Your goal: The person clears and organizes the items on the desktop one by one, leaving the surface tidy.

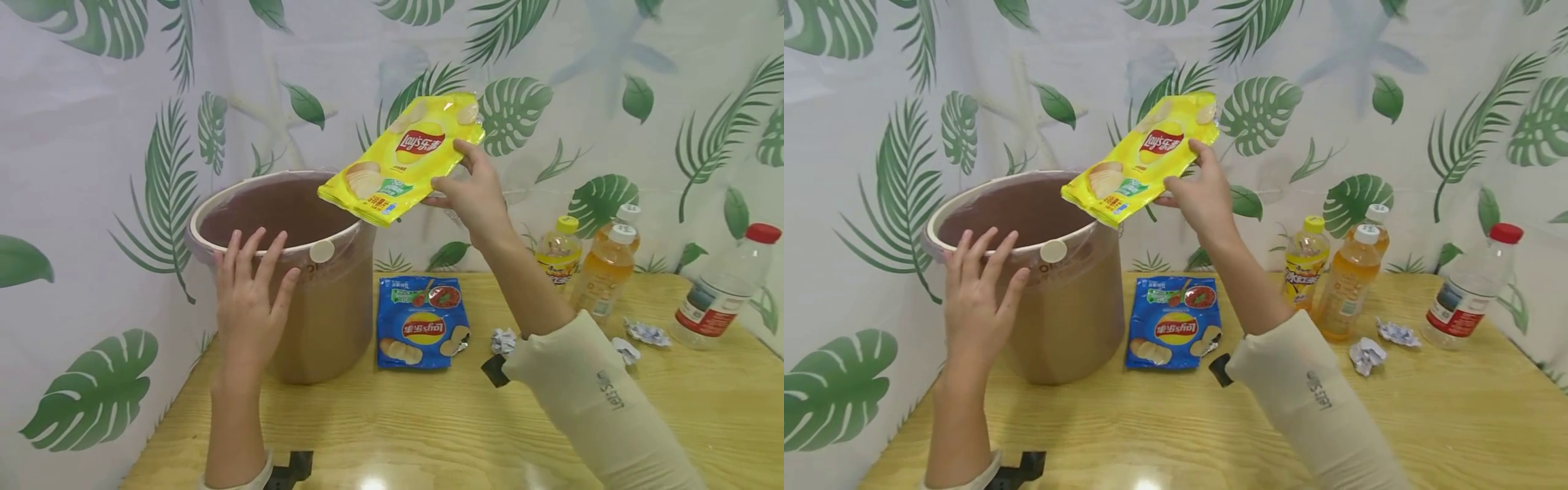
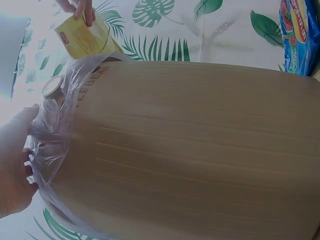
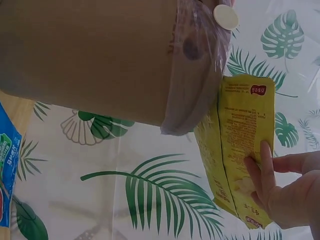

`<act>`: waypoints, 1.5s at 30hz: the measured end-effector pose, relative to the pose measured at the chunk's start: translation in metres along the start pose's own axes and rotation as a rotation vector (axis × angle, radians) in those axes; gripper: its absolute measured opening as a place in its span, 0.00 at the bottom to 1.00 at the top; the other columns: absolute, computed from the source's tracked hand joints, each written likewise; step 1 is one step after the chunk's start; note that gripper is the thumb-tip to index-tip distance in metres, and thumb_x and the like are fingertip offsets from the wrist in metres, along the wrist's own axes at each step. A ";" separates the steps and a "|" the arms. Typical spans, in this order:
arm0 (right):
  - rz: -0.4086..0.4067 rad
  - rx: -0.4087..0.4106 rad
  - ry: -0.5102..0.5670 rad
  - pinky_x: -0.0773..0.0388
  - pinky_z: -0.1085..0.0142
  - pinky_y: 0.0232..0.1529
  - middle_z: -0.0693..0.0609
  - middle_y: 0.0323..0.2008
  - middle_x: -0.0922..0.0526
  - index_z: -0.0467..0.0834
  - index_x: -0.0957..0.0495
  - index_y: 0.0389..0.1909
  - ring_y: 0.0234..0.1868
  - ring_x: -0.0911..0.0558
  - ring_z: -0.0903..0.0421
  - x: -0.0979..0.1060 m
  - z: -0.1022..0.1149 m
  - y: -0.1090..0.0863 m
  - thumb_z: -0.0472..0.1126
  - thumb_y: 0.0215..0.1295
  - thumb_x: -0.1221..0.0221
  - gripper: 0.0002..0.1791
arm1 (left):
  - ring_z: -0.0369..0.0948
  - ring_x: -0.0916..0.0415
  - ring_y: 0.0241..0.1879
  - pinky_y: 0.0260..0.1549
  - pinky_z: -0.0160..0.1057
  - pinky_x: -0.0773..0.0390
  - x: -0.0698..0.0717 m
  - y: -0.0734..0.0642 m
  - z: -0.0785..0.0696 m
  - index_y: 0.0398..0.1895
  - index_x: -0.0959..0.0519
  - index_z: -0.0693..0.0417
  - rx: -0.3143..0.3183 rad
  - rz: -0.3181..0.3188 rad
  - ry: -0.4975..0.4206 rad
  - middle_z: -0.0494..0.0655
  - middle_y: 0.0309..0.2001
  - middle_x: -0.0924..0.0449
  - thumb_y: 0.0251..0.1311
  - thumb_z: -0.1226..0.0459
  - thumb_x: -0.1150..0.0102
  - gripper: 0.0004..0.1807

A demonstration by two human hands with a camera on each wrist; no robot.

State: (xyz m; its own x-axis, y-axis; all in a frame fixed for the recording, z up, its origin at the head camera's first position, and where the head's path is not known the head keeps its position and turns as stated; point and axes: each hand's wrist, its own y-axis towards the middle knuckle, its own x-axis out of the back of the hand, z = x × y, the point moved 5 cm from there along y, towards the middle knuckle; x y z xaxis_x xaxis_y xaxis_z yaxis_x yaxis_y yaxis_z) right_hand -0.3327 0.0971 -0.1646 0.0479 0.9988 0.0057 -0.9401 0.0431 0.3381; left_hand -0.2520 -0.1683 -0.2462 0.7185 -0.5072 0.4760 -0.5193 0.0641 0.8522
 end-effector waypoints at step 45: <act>0.025 0.202 -0.295 0.24 0.67 0.45 0.42 0.57 0.31 0.39 0.46 0.67 0.50 0.23 0.52 -0.070 -0.040 0.017 0.34 0.59 0.39 0.37 | 0.47 0.60 0.69 0.65 0.49 0.65 -0.001 0.001 0.005 0.63 0.33 0.50 -0.008 0.005 0.005 0.53 0.64 0.41 0.68 0.44 0.66 0.29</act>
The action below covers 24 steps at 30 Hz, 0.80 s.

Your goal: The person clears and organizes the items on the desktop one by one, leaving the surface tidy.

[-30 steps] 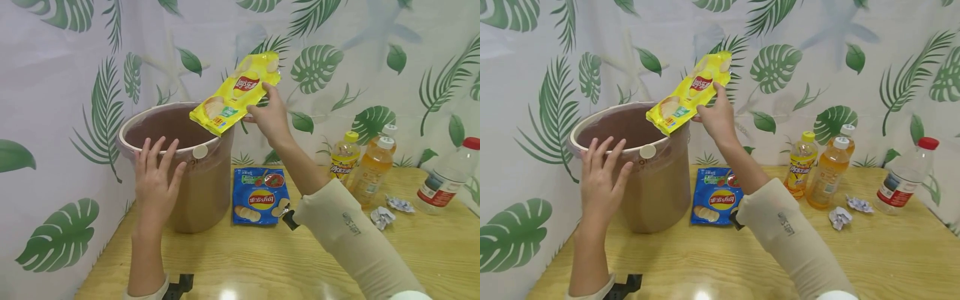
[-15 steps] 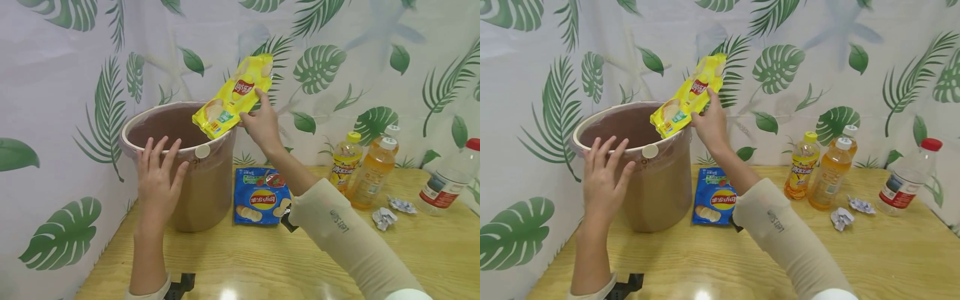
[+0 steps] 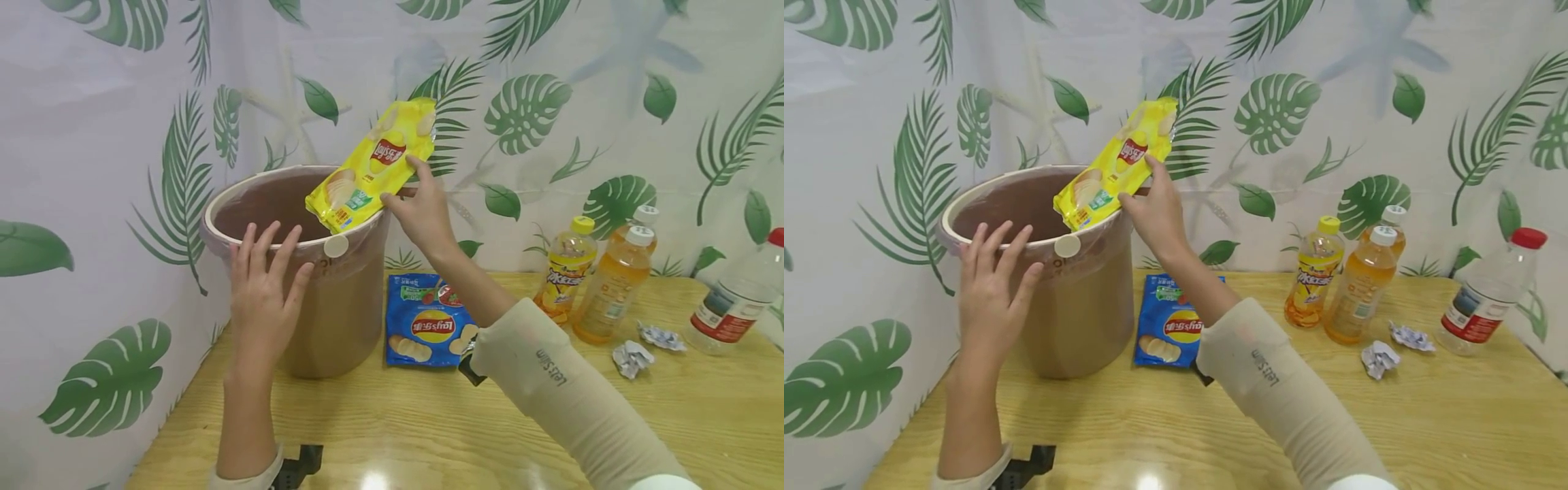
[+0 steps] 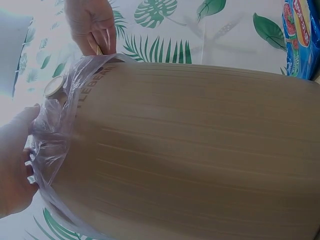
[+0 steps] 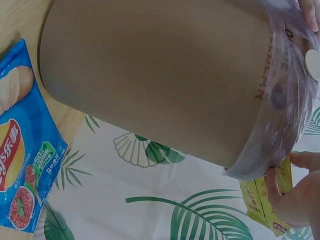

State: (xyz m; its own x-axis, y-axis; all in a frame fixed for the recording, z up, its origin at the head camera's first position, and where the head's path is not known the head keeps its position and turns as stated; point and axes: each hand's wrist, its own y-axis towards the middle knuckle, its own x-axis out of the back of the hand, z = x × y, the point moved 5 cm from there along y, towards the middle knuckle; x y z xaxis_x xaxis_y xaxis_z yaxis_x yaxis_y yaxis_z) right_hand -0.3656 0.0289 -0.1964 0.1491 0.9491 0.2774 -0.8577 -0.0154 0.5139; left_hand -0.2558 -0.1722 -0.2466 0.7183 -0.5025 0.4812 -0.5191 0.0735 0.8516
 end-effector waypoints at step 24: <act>0.056 0.063 -0.102 0.23 0.65 0.44 0.45 0.59 0.33 0.38 0.37 0.61 0.52 0.25 0.51 -0.005 0.002 -0.009 0.38 0.57 0.37 0.32 | 0.47 0.59 0.68 0.65 0.49 0.64 0.000 -0.001 -0.001 0.62 0.32 0.51 0.003 -0.014 -0.014 0.53 0.64 0.40 0.68 0.44 0.66 0.30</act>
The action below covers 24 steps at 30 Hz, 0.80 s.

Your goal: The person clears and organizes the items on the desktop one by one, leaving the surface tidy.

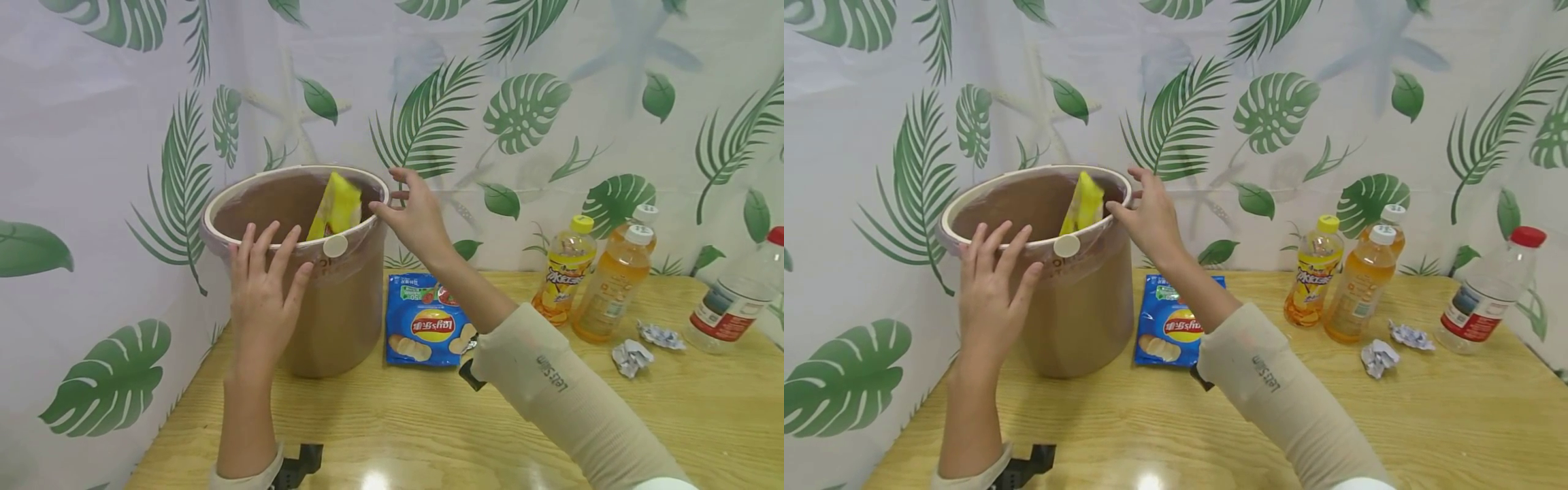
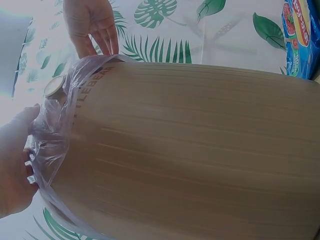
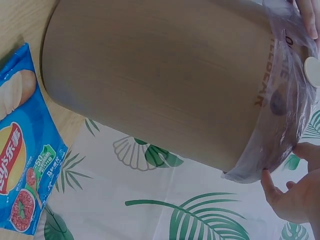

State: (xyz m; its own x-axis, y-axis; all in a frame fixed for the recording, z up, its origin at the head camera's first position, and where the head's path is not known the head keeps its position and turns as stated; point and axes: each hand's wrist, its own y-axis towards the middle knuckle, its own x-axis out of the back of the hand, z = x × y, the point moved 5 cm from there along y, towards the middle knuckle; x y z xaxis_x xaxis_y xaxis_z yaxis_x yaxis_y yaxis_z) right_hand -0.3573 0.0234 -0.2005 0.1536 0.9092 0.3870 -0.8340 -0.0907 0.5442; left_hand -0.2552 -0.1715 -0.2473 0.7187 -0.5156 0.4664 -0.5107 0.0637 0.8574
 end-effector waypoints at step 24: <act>-0.046 -0.207 0.077 0.26 0.59 0.51 0.47 0.56 0.29 0.41 0.33 0.58 0.54 0.27 0.51 0.040 -0.073 -0.046 0.47 0.62 0.42 0.26 | 0.48 0.58 0.68 0.65 0.49 0.64 -0.001 0.001 0.002 0.62 0.32 0.51 -0.010 -0.004 0.003 0.53 0.64 0.40 0.68 0.43 0.67 0.30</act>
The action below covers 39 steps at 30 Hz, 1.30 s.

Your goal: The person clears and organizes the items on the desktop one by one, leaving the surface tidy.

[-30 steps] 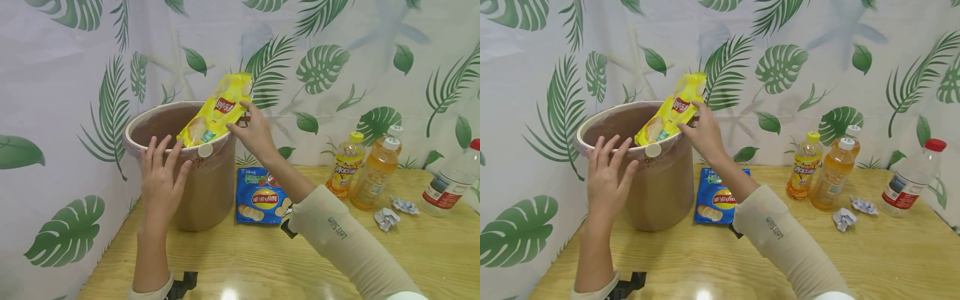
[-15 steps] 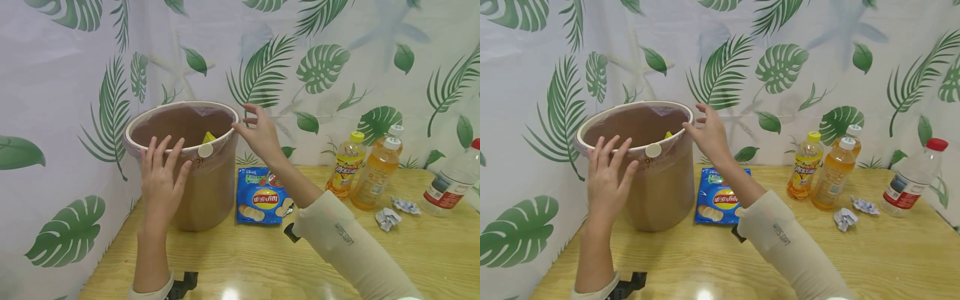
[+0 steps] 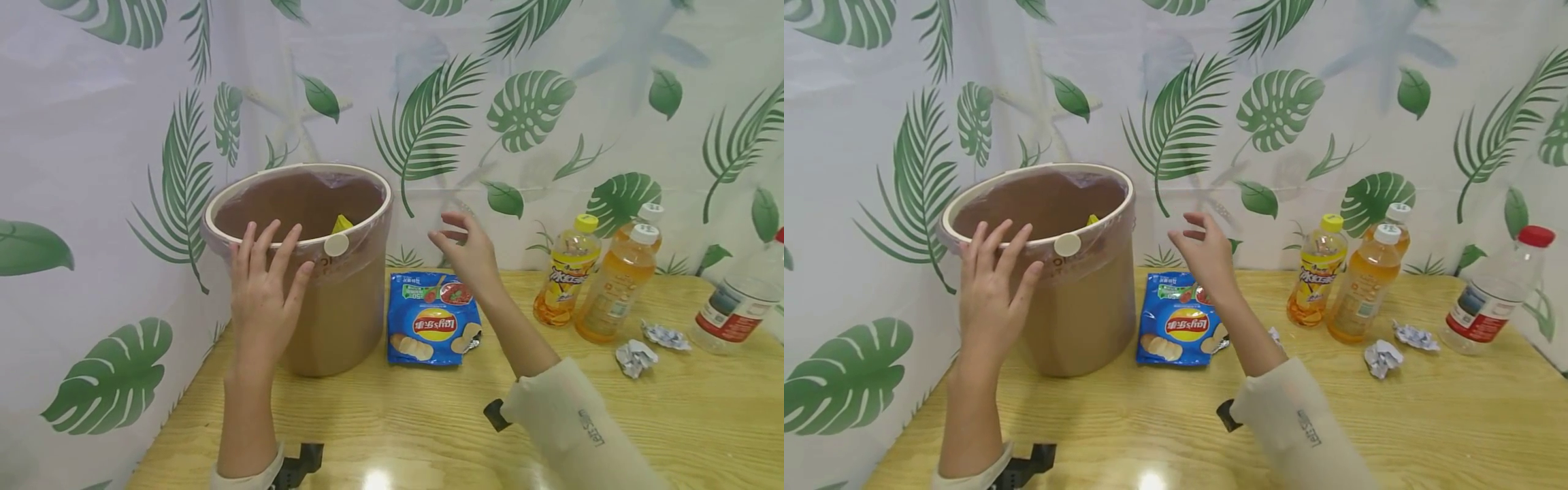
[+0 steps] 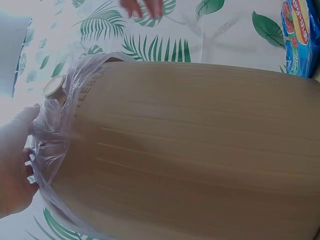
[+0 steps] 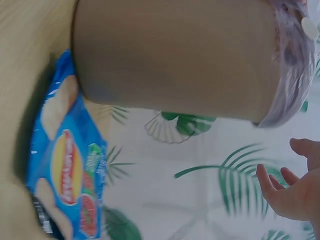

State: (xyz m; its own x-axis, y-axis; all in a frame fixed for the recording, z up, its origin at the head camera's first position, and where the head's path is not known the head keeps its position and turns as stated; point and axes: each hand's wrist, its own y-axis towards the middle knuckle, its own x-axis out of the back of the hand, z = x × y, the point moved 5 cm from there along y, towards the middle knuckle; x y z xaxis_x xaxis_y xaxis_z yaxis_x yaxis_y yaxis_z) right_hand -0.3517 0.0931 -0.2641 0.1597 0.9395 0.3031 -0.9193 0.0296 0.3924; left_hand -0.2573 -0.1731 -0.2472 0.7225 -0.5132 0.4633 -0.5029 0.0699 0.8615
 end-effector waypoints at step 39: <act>-0.037 -0.366 -0.106 0.30 0.54 0.53 0.34 0.55 0.30 0.31 0.31 0.55 0.55 0.30 0.41 0.020 -0.163 -0.039 0.40 0.64 0.45 0.22 | 0.48 0.58 0.68 0.65 0.49 0.64 -0.001 -0.001 -0.002 0.62 0.32 0.51 0.007 -0.007 0.000 0.53 0.64 0.40 0.68 0.43 0.66 0.30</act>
State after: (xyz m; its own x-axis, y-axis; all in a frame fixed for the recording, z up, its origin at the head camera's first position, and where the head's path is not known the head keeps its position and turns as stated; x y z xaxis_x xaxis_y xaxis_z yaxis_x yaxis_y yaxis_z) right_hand -0.3717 0.1666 -0.4147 0.2140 0.8955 0.3901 -0.9768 0.2009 0.0745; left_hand -0.2564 -0.1711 -0.2476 0.7259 -0.5138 0.4573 -0.5013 0.0600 0.8632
